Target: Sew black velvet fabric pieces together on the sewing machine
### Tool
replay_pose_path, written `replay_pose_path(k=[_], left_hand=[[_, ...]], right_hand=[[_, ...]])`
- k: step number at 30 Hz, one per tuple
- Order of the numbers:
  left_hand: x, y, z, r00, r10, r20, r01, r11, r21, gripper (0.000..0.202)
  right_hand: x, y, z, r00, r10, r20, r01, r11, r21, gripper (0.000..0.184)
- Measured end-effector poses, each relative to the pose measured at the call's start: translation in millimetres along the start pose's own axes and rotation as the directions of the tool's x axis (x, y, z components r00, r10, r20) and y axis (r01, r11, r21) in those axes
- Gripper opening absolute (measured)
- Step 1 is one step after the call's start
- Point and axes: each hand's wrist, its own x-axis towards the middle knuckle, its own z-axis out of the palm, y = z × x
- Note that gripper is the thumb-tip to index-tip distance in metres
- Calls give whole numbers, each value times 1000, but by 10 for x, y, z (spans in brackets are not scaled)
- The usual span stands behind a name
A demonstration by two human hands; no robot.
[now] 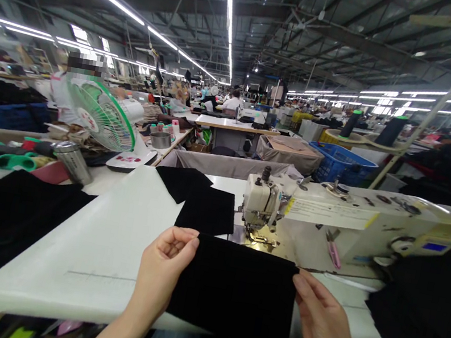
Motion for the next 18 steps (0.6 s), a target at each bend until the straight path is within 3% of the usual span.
replay_pose_path(k=[4,9,15,18], left_hand=[[43,-69,-29,999,26,-41,-23,998,66,25],[119,-136,-43,988,2,-154,-1,1000,5,29],[141,-297,-127,992,94,-84,-96,995,-14,23],[179,-252,-197,975,223,-7,-220,968,121,16]], right_hand=[[-24,-67,47,992,-126,4,126,987,-101,38],[-43,-197,177,985,-157,67,160,986,-39,31],[-4,-179,229,982,-167,83,168,986,1,29],[1,-193,217,974,-201,107,203,979,-6,27]])
